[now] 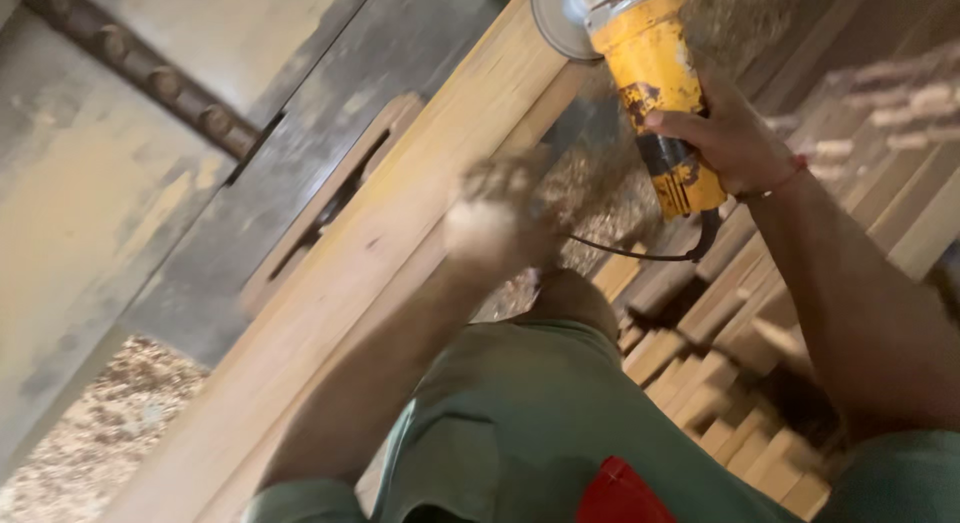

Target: The person uses an angle grinder with a sanding disc to smooth the surface of a long wooden plank. They move the tool back and forth along the plank, generating sawdust, and occasionally reposition the plank to access different areas.

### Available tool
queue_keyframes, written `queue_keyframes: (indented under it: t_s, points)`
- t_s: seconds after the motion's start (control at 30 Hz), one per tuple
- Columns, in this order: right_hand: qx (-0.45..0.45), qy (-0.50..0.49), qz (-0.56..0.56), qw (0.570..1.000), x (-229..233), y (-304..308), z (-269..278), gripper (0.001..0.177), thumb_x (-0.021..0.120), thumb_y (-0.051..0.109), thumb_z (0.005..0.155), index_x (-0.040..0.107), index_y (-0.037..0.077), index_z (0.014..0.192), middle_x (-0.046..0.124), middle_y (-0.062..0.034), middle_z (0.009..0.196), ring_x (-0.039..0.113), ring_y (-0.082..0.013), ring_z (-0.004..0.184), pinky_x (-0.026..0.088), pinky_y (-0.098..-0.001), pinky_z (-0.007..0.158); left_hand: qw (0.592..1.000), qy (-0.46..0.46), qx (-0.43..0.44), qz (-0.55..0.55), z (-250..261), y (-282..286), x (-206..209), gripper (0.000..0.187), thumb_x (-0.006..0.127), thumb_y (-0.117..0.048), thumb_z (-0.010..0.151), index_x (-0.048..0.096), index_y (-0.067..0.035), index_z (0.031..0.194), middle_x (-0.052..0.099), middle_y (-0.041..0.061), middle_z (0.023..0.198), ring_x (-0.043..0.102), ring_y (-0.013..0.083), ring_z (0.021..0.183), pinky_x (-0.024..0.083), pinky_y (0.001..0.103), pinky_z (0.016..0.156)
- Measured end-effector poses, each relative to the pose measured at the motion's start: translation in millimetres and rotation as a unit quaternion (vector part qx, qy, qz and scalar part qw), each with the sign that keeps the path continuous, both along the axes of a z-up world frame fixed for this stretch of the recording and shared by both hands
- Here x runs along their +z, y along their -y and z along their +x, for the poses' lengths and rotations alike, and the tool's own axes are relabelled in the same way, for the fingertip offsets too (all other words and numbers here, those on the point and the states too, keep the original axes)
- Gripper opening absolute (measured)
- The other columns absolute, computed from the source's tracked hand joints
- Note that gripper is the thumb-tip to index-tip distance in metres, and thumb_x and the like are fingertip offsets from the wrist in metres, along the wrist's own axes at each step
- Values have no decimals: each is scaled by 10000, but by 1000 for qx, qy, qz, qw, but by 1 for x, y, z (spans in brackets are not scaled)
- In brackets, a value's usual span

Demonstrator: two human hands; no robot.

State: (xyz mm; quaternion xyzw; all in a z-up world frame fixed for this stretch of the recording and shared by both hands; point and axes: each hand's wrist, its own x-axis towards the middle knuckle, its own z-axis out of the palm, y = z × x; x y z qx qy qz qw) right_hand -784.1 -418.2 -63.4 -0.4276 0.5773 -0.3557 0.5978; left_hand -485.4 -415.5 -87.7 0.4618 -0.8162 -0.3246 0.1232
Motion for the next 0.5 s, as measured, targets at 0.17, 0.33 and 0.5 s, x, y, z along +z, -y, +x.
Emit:
queue_keyframes:
  t_s: [0.17, 0.33, 0.5]
  points:
    - [63, -58, 14, 996, -15, 74, -127, 666, 731, 201, 931, 462, 53, 1522, 655, -76, 1222, 659, -184, 1051, 585, -339, 825, 960, 280, 9, -15, -55, 64, -1, 1123, 716, -581, 773, 188, -61, 1617, 109, 166, 1700, 88, 322, 1560, 81, 602, 1190]
    - [97, -29, 37, 994, -25, 150, -244, 644, 761, 265, 918, 511, 9, 1453, 666, -105, 1186, 676, -199, 1014, 592, -356, 799, 959, 281, 25, -29, -128, 109, 9, 1134, 769, -544, 785, 204, -4, 1607, 135, 180, 1696, 97, 309, 1577, 75, 595, 1250]
    - [132, -4, -80, 988, -47, 215, -323, 722, 775, 221, 912, 423, 56, 1520, 640, -82, 1204, 657, -172, 1058, 585, -352, 869, 955, 292, 11, -48, -220, 162, -5, 1120, 785, -496, 773, 200, -17, 1600, 131, 170, 1693, 100, 303, 1568, 69, 572, 1248]
